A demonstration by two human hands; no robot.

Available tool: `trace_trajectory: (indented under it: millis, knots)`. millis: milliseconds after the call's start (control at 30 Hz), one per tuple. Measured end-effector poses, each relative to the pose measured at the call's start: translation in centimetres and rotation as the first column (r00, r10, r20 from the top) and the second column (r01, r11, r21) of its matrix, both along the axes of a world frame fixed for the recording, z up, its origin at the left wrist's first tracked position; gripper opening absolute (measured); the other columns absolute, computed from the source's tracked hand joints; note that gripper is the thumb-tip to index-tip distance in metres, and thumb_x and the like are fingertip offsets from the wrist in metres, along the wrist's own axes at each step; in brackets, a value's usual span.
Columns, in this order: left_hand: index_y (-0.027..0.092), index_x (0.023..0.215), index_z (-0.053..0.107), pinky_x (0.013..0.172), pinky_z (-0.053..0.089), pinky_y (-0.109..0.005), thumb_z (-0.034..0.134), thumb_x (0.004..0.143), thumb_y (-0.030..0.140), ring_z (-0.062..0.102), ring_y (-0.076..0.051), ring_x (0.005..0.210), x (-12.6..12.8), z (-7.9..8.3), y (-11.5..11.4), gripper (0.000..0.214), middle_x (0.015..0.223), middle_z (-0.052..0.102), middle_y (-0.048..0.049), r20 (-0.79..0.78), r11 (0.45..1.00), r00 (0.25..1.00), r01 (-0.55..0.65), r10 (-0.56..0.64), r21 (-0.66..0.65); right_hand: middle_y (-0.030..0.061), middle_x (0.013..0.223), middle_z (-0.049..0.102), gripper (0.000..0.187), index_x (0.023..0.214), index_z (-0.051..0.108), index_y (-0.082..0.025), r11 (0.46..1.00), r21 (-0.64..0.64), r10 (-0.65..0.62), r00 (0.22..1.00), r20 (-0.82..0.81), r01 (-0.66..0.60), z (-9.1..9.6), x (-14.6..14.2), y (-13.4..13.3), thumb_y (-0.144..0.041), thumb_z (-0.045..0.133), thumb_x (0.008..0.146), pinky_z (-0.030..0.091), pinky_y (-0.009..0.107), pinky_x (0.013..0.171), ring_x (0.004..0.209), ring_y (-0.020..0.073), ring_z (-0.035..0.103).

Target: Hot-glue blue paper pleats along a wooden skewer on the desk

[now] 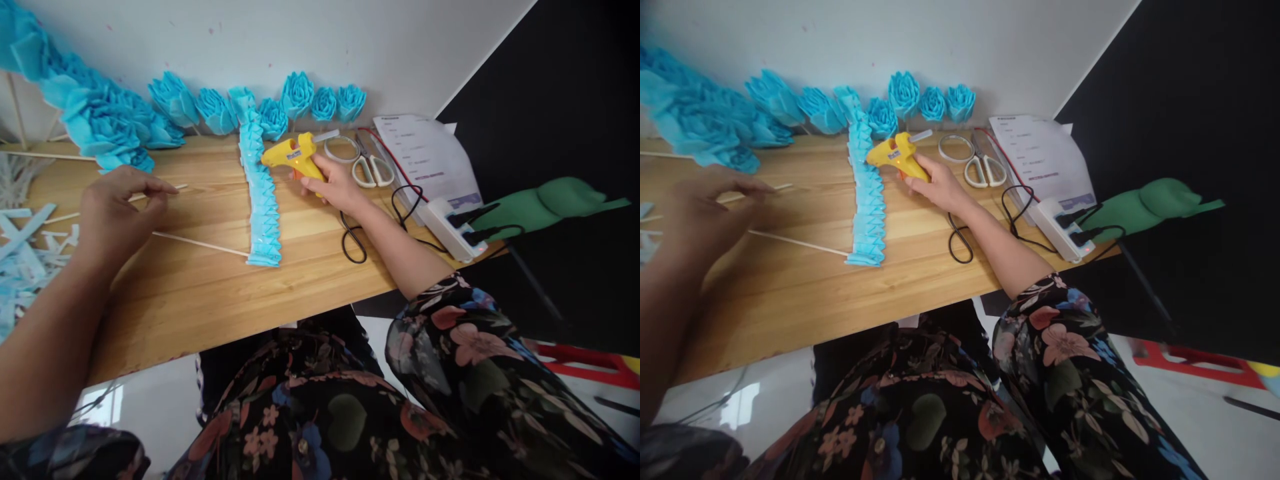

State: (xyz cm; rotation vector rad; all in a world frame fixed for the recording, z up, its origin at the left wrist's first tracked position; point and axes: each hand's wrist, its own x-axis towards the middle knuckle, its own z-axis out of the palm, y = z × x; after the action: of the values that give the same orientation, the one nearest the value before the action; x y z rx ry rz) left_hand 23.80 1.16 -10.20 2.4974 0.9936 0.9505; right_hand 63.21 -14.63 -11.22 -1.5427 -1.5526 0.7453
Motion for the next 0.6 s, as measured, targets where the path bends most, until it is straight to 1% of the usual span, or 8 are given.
trace_trajectory:
  millis: [133,333,500,600]
  knots:
    - [0.022,0.103,0.089,0.106,0.065,-0.046,0.066,0.105,0.045,0.079,-0.028,0.102,0.1,-0.08,0.08,0.033,0.102,0.084,-0.0076,0.0,0.999,0.999,0.032,-0.032,-0.029,0.0142,0.145,0.082,0.049,0.144,0.072,-0.023,0.999,-0.036,0.017,0.999,0.033,-0.016,0.49,-0.27,-0.33,-0.057,0.072,0.109,0.072,0.041,0.084,0.11,0.0306,0.082]
    - [0.022,0.101,0.088,0.107,0.065,-0.047,0.065,0.105,0.046,0.081,-0.029,0.104,-0.03,0.0,0.09,0.033,0.102,0.084,-0.0075,-0.008,1.0,1.0,0.019,-0.019,-0.025,0.0132,0.148,0.081,0.047,0.141,0.07,-0.024,0.999,-0.035,0.034,0.998,0.056,-0.032,0.74,-0.31,-0.36,-0.058,0.069,0.11,0.07,0.038,0.082,0.11,0.0295,0.081]
    - [0.022,0.099,0.087,0.106,0.065,-0.049,0.064,0.107,0.047,0.08,-0.03,0.103,0.03,0.01,0.2,0.035,0.102,0.084,-0.0094,0.004,0.999,0.999,0.047,-0.047,-0.018,0.0125,0.142,0.081,0.041,0.137,0.073,-0.025,0.999,-0.051,0.021,0.999,0.05,-0.018,0.7,-0.21,-0.29,-0.056,0.071,0.109,0.072,0.042,0.085,0.109,0.0299,0.081]
    - [0.022,0.099,0.087,0.106,0.064,-0.047,0.064,0.107,0.047,0.08,-0.029,0.103,0.1,-0.05,0.23,0.035,0.103,0.084,-0.0089,0.002,0.999,0.999,0.043,-0.043,-0.015,0.0126,0.141,0.081,0.041,0.135,0.074,-0.025,0.999,-0.043,0.023,0.998,0.052,-0.021,0.62,-0.18,-0.23,-0.057,0.071,0.109,0.072,0.043,0.086,0.109,0.0299,0.081]
